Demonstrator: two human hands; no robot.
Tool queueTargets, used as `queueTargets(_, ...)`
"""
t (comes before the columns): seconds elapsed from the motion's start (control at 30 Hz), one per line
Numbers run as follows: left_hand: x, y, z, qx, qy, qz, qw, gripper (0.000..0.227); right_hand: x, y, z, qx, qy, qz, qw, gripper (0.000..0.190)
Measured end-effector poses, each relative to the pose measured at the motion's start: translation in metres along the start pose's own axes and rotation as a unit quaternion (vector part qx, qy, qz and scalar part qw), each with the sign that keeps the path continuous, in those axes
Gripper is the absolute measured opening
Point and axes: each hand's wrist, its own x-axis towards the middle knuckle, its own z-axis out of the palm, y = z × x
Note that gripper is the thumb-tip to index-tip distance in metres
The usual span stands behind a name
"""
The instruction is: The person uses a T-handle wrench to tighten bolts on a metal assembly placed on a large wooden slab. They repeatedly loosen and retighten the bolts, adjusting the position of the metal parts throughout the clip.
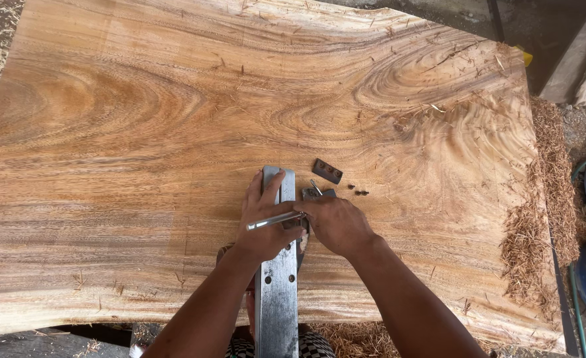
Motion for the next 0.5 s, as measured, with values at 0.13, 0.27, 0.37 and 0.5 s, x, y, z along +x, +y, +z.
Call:
queueTargets(0.13,0.003,-0.001,0.000,0.028,0.003,0.019,0.999,0.050,-0.002,0.012,0.006,-0.021,0.001,-0.046,0.999,0.043)
queueTargets(0.27,0.001,-0.002,0.005,0.016,0.025,0.022,0.999,0.039,-0.008,0.011,0.006,0.028,0.019,-0.045,0.998,0.029)
queueTargets(0.37,0.001,-0.004,0.007,0.026,0.020,0.015,0.999,0.036,-0.009,0.004,0.002,0.044,0.010,-0.022,0.999,0.016)
queueTargets(0.5,0.002,-0.004,0.007,0.014,0.055,0.027,0.998,0.032,-0.009,-0.008,-0.008,0.079,-0.040,0.103,0.991,0.033)
